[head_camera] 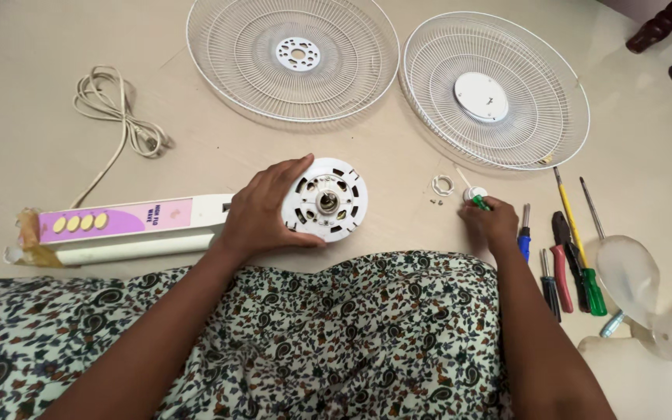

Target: The person disassembles a white electric fan by removing the front grille, then uses a screwdriver to remove screws from the motor housing. The motor assembly is separated from the fan stand, and the components are placed on the floor.

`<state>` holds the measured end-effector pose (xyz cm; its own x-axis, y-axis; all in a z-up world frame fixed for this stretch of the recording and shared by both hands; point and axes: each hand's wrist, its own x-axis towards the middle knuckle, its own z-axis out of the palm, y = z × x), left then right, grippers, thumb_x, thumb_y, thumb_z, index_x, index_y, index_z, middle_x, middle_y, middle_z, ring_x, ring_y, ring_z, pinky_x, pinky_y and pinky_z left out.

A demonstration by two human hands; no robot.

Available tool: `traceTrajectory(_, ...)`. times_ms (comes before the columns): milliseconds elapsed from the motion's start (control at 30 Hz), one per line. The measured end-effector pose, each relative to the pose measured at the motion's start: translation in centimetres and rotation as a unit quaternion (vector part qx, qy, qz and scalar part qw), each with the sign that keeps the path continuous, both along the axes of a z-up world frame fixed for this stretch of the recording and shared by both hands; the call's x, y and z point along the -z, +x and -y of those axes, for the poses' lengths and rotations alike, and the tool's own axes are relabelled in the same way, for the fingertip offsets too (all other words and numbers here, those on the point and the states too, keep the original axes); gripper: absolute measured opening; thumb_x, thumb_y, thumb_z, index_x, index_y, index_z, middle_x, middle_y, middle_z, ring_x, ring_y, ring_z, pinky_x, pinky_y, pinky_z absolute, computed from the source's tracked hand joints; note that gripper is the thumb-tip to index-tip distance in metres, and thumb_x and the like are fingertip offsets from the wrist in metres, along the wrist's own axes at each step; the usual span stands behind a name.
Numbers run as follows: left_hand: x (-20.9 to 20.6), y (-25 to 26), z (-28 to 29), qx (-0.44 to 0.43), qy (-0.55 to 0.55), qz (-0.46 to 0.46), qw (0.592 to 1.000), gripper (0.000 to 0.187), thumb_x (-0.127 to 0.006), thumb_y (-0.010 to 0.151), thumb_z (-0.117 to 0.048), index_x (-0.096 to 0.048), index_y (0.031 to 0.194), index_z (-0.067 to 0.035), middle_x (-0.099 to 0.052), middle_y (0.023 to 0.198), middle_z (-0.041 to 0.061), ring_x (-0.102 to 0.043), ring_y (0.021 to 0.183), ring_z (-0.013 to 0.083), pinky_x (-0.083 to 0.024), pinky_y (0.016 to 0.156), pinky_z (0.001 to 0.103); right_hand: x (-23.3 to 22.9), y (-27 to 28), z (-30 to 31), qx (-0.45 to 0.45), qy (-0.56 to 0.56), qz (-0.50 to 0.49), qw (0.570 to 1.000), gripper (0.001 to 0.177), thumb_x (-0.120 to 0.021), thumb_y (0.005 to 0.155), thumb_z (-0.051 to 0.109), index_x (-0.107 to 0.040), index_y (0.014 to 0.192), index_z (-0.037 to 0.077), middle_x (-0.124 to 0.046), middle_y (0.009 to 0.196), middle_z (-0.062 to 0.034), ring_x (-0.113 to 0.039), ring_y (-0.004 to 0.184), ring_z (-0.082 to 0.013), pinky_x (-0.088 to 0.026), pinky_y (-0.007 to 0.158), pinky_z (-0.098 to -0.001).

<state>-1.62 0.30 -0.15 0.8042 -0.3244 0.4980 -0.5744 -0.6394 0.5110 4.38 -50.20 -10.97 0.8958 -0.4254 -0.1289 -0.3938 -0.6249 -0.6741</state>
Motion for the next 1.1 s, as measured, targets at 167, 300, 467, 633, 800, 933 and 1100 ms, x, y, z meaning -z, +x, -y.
traceTrajectory(167, -0.3, 0.4, -0.4, 0.009, 0.015, -0.014, 1.000, 0.139, -0.090, 0.040, -0.075, -0.037, 0.155, -0.017, -0.056, 0.144, 0.018, -0.058, 0.127, 0.0385, -0.050, 0.101, 0.051, 0.7, 0.3, -0.5, -0.024, -0.040, -0.008, 0.999, 0.032, -0.087, 0.078, 0.024, -0.081, 0.107, 0.011, -0.078, 0.092, -0.0049, -0.070, 0.082, -0.0145, -0.053, 0.079, -0.0295)
traceTrajectory(300, -0.2, 0.5, -0.5, 0.016, 0.006, -0.015, 1.000, 0.136, -0.090, 0.045, -0.074, -0.036, 0.156, -0.016, -0.055, 0.145, 0.017, -0.058, 0.130, 0.0378, -0.050, 0.105, 0.050, 1.4, 0.4, 0.1, -0.042, -0.008, 0.018, 0.999, 0.033, -0.088, 0.077, 0.023, -0.081, 0.107, 0.011, -0.079, 0.094, -0.0034, -0.070, 0.084, -0.0127, -0.053, 0.082, -0.0287)
traceTrajectory(467, -0.1, 0.4, -0.8, 0.020, -0.006, -0.009, 1.000, 0.130, -0.090, 0.051, -0.072, -0.037, 0.156, -0.015, -0.056, 0.145, 0.016, -0.058, 0.130, 0.0373, -0.050, 0.107, 0.049, 1.9, 0.3, 0.3, -0.036, -0.017, 0.009, 0.999, 0.033, -0.087, 0.078, 0.023, -0.080, 0.108, 0.012, -0.078, 0.094, -0.0039, -0.069, 0.083, -0.0117, -0.052, 0.081, -0.0286)
traceTrajectory(633, -0.3, 0.5, -0.5, 0.021, -0.007, -0.018, 1.000, 0.129, -0.090, 0.050, -0.069, -0.039, 0.155, -0.016, -0.056, 0.144, 0.016, -0.059, 0.129, 0.0377, -0.050, 0.103, 0.050, 1.5, 0.0, 0.5, -0.047, 0.003, 0.082, 0.996, 0.032, -0.085, 0.078, 0.021, -0.078, 0.106, 0.010, -0.076, 0.092, -0.0020, -0.066, 0.079, -0.0098, -0.052, 0.073, -0.0258)
traceTrajectory(800, -0.3, 0.8, -0.6, 0.026, 0.016, -0.016, 0.999, 0.137, -0.091, 0.042, -0.071, -0.036, 0.154, -0.015, -0.054, 0.143, 0.018, -0.058, 0.126, 0.0393, -0.050, 0.100, 0.051, -1.7, -1.2, 0.2, 0.132, 0.206, 0.152, 0.958, 0.023, -0.075, 0.091, 0.027, -0.068, 0.105, 0.010, -0.057, 0.073, 0.0008, -0.046, 0.057, -0.0095, -0.034, 0.048, -0.0267)
traceTrajectory(933, -0.2, 0.9, -1.0, 0.029, 0.013, -0.028, 0.999, 0.133, -0.092, 0.045, -0.068, -0.036, 0.153, -0.015, -0.055, 0.144, 0.016, -0.060, 0.125, 0.0385, -0.052, 0.098, 0.050, -6.6, -2.0, -3.1, 0.096, 0.271, 0.160, 0.944, 0.016, -0.061, 0.100, 0.025, -0.062, 0.105, 0.010, -0.057, 0.075, -0.0002, -0.043, 0.053, -0.0070, -0.031, 0.045, -0.0240)
traceTrajectory(1100, 0.4, 0.9, -0.7, 0.031, -0.006, -0.017, 0.999, 0.127, -0.092, 0.049, -0.066, -0.037, 0.152, -0.015, -0.054, 0.146, 0.014, -0.059, 0.127, 0.0362, -0.053, 0.101, 0.048, -13.9, -4.5, -11.6, -0.161, 0.200, 0.158, 0.953, 0.023, -0.063, 0.102, 0.022, -0.068, 0.112, 0.003, -0.067, 0.092, 0.0004, -0.049, 0.067, -0.0072, -0.041, 0.062, -0.0224)
